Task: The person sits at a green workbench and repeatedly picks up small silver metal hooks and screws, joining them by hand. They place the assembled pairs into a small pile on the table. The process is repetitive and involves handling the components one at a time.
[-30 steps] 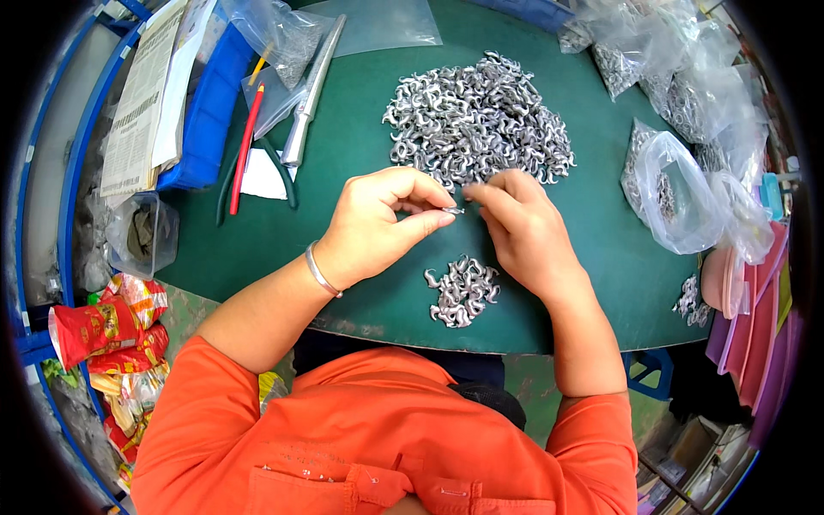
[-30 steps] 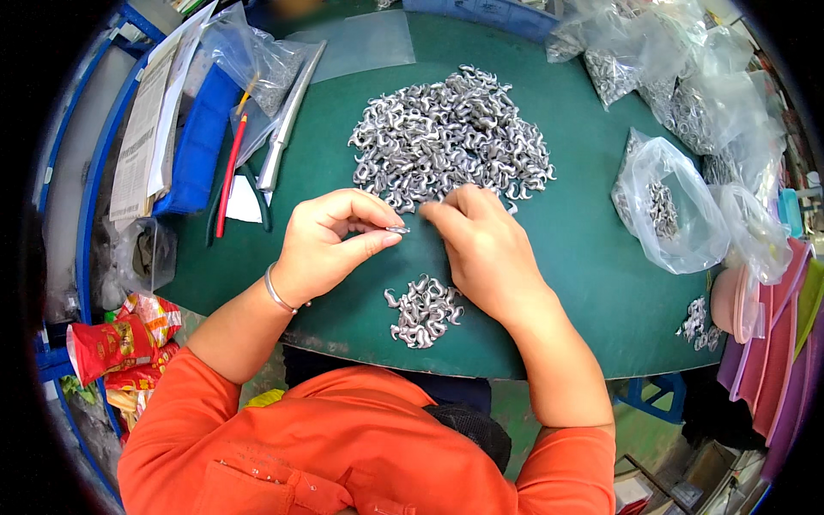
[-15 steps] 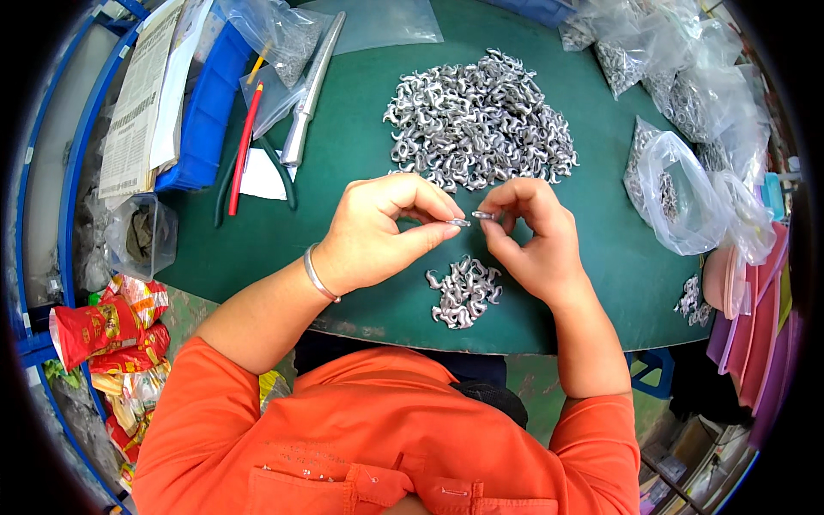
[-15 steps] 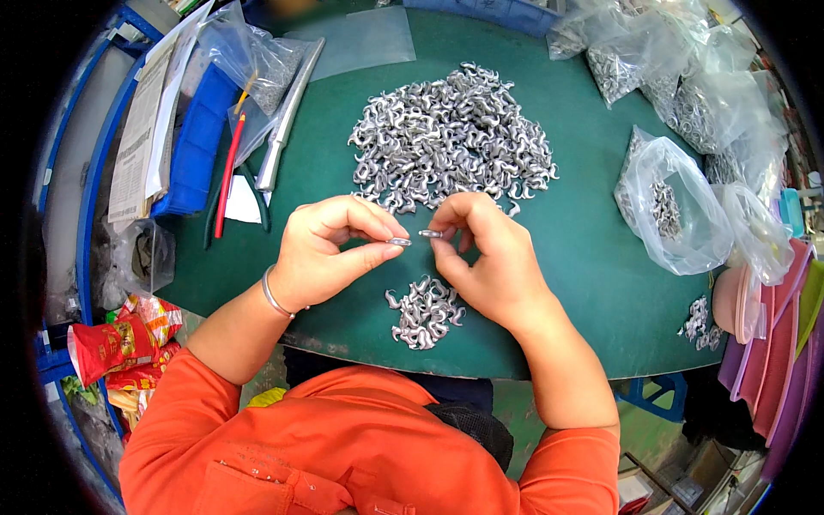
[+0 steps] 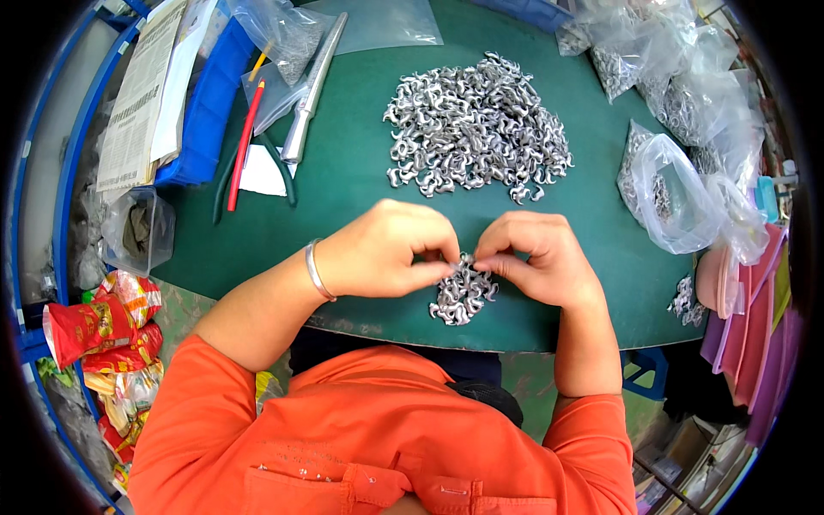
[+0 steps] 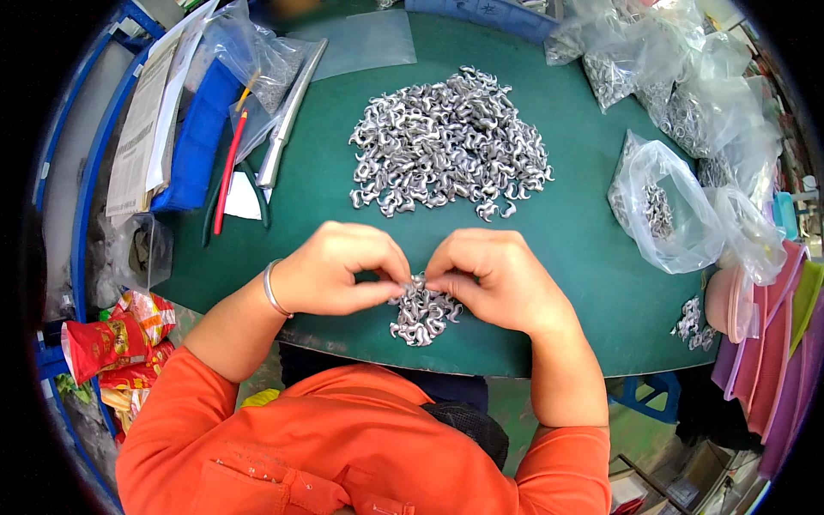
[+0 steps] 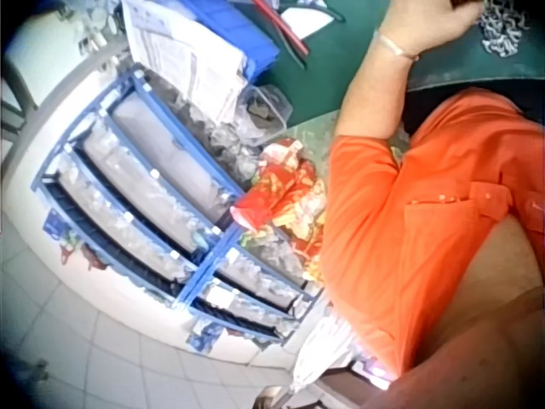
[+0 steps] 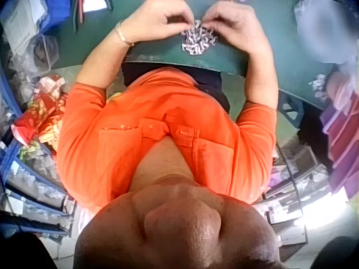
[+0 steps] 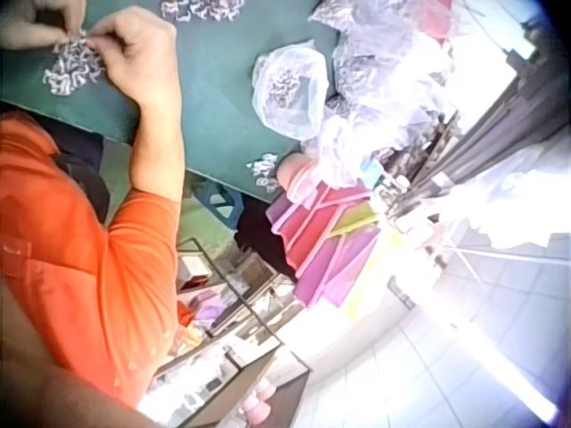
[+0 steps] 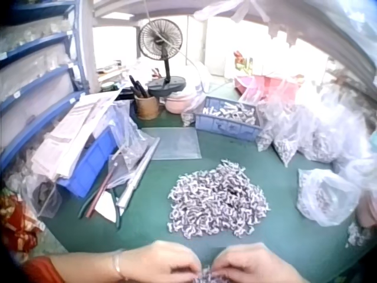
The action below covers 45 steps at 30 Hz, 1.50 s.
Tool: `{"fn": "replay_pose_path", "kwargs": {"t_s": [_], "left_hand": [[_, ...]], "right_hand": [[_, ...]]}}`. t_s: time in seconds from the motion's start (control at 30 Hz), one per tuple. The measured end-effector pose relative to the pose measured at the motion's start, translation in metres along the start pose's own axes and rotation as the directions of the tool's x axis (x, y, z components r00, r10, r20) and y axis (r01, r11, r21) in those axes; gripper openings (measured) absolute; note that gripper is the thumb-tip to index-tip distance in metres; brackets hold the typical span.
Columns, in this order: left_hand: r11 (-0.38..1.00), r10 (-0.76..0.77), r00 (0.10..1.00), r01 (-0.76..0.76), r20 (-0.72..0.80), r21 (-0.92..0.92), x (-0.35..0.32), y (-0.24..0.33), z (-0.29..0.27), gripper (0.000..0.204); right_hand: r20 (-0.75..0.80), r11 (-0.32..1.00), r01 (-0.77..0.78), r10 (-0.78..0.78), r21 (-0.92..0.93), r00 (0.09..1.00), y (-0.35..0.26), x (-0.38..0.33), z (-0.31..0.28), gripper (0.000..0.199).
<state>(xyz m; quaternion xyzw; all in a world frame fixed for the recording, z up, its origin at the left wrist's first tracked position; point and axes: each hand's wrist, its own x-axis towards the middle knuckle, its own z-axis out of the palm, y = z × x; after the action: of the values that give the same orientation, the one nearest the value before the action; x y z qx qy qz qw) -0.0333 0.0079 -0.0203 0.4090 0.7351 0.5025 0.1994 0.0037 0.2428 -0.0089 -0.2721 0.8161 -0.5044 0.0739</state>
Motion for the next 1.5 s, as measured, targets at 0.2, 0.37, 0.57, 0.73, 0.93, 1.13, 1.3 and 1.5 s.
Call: {"fn": "replay_pose_path", "kwargs": {"t_s": [0.2, 0.37, 0.57, 0.73, 0.93, 1.13, 1.3, 1.5], "left_hand": [[0.934, 0.272, 0.950, -0.223, -0.152, 0.278, 0.004, -0.010, -0.005, 0.011], [0.895, 0.128, 0.895, 0.080, -0.427, 0.438, 0.007, -0.026, -0.004, 0.022], [0.823, 0.166, 0.918, 0.072, -0.359, 0.563, 0.008, -0.024, 0.006, 0.025], [0.824, 0.171, 0.915, 0.071, -0.366, 0.562, 0.010, -0.025, 0.009, 0.022], [0.984, 0.009, 0.888, 0.073, -0.460, 0.161, 0.011, -0.019, 0.006, 0.014], [0.997, 0.015, 0.879, 0.023, -0.476, 0.074, 0.007, -0.007, 0.008, 0.028], [0.999, 0.016, 0.880, -0.034, -0.475, -0.029, 0.007, -0.006, 0.010, 0.035], [0.996, 0.055, 0.873, -0.081, -0.485, -0.033, 0.005, -0.005, 0.011, 0.036]], "right_hand": [[0.031, 0.975, -0.025, 0.033, -0.220, 0.999, -0.005, 0.008, 0.000, 0.009], [-0.186, 0.837, -0.046, -0.067, -0.546, 0.980, 0.011, 0.036, 0.029, 0.024], [-0.167, 0.813, -0.013, -0.103, -0.582, 0.981, 0.009, 0.030, 0.029, 0.023], [-0.184, 0.806, -0.051, -0.072, -0.589, 0.980, 0.005, 0.026, 0.028, 0.020], [-0.164, 0.799, -0.051, -0.060, -0.599, 0.985, 0.010, 0.020, 0.020, 0.023], [-0.297, 0.971, -0.214, 0.174, -0.108, 0.939, 0.003, 0.019, 0.018, 0.032], [-0.353, 0.982, -0.050, 0.112, 0.180, 0.929, 0.012, 0.016, 0.021, 0.039], [-0.305, 0.926, 0.018, 0.106, 0.377, 0.947, 0.008, 0.016, 0.019, 0.036]]}}
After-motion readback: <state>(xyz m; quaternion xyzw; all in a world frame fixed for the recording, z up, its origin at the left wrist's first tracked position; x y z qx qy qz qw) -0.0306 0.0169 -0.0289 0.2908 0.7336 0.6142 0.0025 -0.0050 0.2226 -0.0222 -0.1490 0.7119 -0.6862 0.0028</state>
